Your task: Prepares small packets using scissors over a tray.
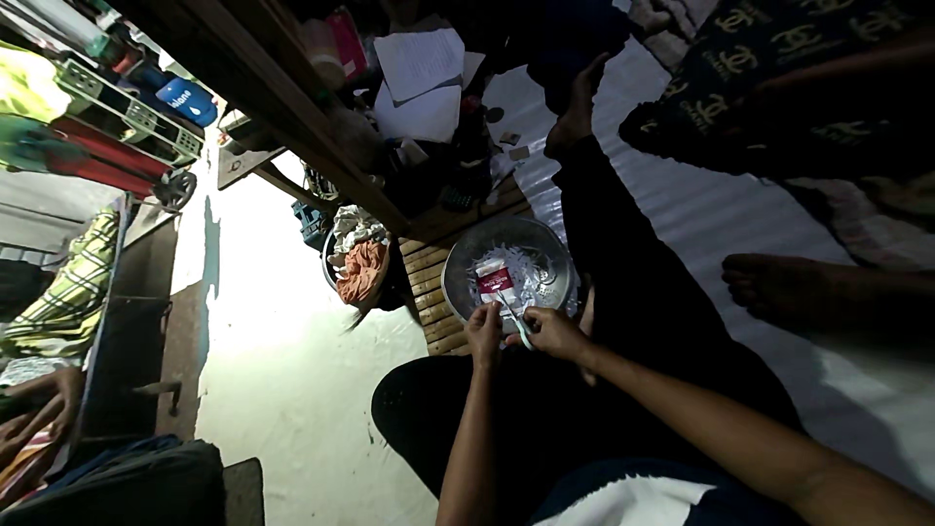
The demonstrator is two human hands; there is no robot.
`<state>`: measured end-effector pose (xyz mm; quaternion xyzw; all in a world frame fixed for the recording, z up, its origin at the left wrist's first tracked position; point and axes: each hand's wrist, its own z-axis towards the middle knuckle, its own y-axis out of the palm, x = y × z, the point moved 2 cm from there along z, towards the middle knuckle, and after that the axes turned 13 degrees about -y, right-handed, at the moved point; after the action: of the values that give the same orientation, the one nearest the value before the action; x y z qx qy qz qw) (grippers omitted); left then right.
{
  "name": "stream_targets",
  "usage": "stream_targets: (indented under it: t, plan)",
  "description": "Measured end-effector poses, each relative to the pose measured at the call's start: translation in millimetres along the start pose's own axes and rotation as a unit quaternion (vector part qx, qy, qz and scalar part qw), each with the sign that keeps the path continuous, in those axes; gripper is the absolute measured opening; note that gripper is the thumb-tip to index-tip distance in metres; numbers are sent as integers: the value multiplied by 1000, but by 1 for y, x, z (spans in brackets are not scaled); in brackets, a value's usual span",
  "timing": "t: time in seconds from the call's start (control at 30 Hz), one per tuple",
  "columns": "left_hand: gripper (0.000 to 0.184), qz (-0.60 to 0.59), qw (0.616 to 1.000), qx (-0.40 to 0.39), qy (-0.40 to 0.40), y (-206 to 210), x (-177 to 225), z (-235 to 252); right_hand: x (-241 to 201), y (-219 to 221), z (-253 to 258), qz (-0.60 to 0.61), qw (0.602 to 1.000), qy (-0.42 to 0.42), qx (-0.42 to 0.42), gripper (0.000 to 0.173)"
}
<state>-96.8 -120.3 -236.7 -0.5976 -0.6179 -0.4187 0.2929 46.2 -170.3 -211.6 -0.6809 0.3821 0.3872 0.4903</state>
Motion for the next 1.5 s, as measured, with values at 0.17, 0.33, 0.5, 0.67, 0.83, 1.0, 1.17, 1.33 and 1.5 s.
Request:
stream_targets:
  t: [0.17,0.33,0.5,0.67,0.83,1.0,1.17,1.33,1.5]
  plan:
    - [16,-7,1000,3,-11,1,1,-2,0,0,0,1,1000,-15,20,40]
    - [16,2,1000,10,-17,2,3,-3,-3,-5,2,10,998,-29,57,31]
    - [16,0,999,27,-22,1,3,-2,0,-5,3,16,999,-14,46,37]
    - [16,-13,1000,23,-8,-1,1,0,0,1,0,8,1000,6,3,51]
    - [16,-1,1000,6,-1,0,2,-1,-5,0,1,1,1000,6,5,45]
    - [15,5,1000,9,-7,1,3,-2,-3,1,0,-9,999,-20,34,36]
    - [16,2,1000,15,-14,1,3,-3,-4,-1,0,6,998,-18,54,33]
    - [16,-3,1000,24,-7,0,3,-1,-4,0,0,7,1000,2,14,47]
    - [16,-11,1000,11,0,1,0,0,-2,2,0,-4,1000,7,-3,51]
